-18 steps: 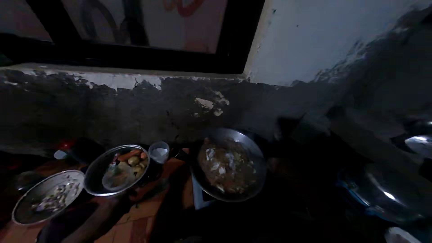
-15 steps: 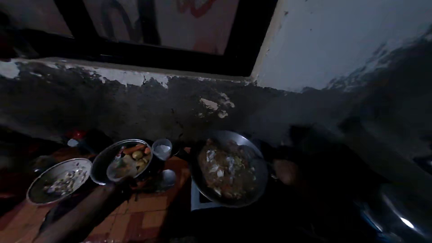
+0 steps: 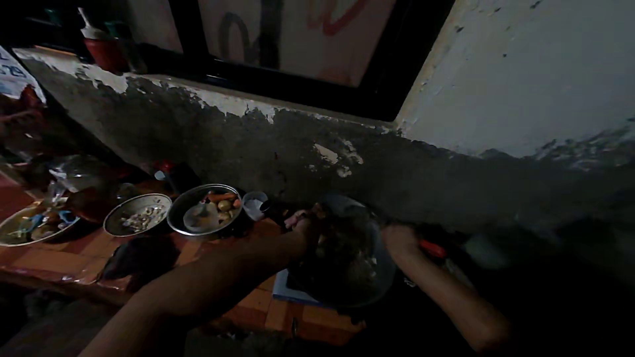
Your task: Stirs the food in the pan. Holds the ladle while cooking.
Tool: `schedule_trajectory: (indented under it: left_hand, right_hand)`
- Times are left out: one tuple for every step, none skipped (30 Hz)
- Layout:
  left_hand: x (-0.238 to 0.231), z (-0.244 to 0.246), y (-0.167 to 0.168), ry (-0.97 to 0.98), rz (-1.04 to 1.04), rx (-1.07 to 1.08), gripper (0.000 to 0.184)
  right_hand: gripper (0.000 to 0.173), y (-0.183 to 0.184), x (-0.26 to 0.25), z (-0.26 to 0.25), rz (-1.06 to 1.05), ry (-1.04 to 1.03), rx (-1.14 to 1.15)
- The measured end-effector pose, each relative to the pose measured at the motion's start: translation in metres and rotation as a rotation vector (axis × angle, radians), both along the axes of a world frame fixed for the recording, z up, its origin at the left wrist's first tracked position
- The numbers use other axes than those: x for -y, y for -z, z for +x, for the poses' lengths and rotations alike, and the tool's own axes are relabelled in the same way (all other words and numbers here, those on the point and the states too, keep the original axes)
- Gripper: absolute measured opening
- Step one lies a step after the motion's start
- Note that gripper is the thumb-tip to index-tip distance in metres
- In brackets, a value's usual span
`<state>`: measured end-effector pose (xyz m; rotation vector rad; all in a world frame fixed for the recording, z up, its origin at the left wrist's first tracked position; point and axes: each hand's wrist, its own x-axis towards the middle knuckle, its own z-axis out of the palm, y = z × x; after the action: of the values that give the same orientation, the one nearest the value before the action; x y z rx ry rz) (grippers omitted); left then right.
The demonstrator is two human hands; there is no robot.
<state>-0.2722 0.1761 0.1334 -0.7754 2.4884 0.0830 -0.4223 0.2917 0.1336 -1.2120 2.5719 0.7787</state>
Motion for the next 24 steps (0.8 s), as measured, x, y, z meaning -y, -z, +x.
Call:
schedule_trajectory:
  left_hand:
    - [0.000, -0.001, 0.004, 0.024, 0.004, 0.018, 0.036]
    - [0.003, -0.001, 0.009, 0.034, 0.014, 0.013, 0.035]
    - [0.008, -0.001, 0.015, 0.015, 0.029, -0.003, 0.036]
    - [0.013, -0.002, 0.020, -0.013, 0.043, -0.016, 0.037]
    - [0.017, -0.001, 0.021, -0.031, 0.055, -0.021, 0.036]
    - [0.021, 0.001, 0.019, -0.041, 0.065, -0.026, 0.035]
    - [0.026, 0.004, 0.019, -0.046, 0.076, -0.037, 0.034]
    - [0.031, 0.006, 0.019, -0.048, 0.082, -0.058, 0.033]
    - [0.034, 0.010, 0.020, -0.042, 0.079, -0.080, 0.033]
    - [0.037, 0.012, 0.021, -0.027, 0.079, -0.097, 0.034]
    - [0.040, 0.014, 0.023, -0.017, 0.082, -0.112, 0.035]
    - [0.042, 0.015, 0.024, -0.014, 0.086, -0.120, 0.037]
    - [0.044, 0.016, 0.024, -0.012, 0.093, -0.133, 0.039]
    - [0.046, 0.017, 0.022, -0.011, 0.102, -0.145, 0.041]
    - [0.048, 0.018, 0.021, -0.014, 0.108, -0.161, 0.039]
    - [0.049, 0.018, 0.019, -0.009, 0.112, -0.170, 0.037]
    - [0.051, 0.018, 0.018, 0.009, 0.106, -0.176, 0.036]
    - [0.052, 0.018, 0.016, 0.026, 0.098, -0.179, 0.036]
    - [0.052, 0.017, 0.012, 0.038, 0.095, -0.185, 0.036]
    - [0.052, 0.017, 0.008, 0.041, 0.098, -0.195, 0.036]
    - [0.051, 0.017, 0.002, 0.041, 0.104, -0.204, 0.037]
    - [0.051, 0.018, -0.004, 0.043, 0.106, -0.211, 0.039]
    - [0.051, 0.018, -0.008, 0.049, 0.106, -0.221, 0.039]
    - [0.052, 0.018, -0.011, 0.053, 0.107, -0.238, 0.040]
  right_hand:
    - [0.035, -0.009, -0.007, 0.006, 0.080, 0.020, 0.039]
    - [0.034, -0.018, -0.015, 0.010, 0.146, 0.034, 0.082]
    - [0.033, -0.024, -0.021, 0.011, 0.177, 0.036, 0.122]
    - [0.032, -0.025, -0.026, 0.010, 0.174, 0.029, 0.164]
    - [0.031, -0.024, -0.027, 0.008, 0.158, 0.016, 0.206]
    - [0.031, -0.019, -0.025, 0.005, 0.139, -0.008, 0.242]
    - [0.032, -0.014, -0.021, 0.003, 0.123, -0.029, 0.282]
    - [0.033, -0.007, -0.016, 0.001, 0.104, -0.042, 0.328]
    - [0.034, 0.002, -0.011, -0.003, 0.085, -0.059, 0.374]
    - [0.035, 0.010, -0.007, -0.006, 0.063, -0.073, 0.421]
    - [0.037, 0.017, -0.004, -0.009, 0.038, -0.077, 0.472]
    - [0.037, 0.024, -0.003, -0.014, 0.005, -0.067, 0.527]
    - [0.037, 0.031, -0.004, -0.020, -0.034, -0.049, 0.579]
    - [0.037, 0.036, -0.006, -0.024, -0.067, -0.025, 0.628]
    - [0.037, 0.038, -0.009, -0.028, -0.094, -0.004, 0.666]
    - [0.037, 0.036, -0.012, -0.030, -0.100, 0.015, 0.683]
    - [0.037, 0.033, -0.015, -0.031, -0.109, 0.026, 0.685]
    - [0.037, 0.028, -0.018, -0.031, -0.111, 0.039, 0.679]
    - [0.036, 0.020, -0.019, -0.030, -0.106, 0.051, 0.666]
    - [0.036, 0.013, -0.021, -0.029, -0.107, 0.062, 0.657]
    - [0.037, 0.004, -0.022, -0.026, -0.102, 0.082, 0.653]
    - [0.037, -0.006, -0.023, -0.023, -0.102, 0.097, 0.647]
    - [0.038, -0.014, -0.024, -0.022, -0.103, 0.107, 0.637]
    - [0.038, -0.023, -0.025, -0.022, -0.107, 0.113, 0.625]
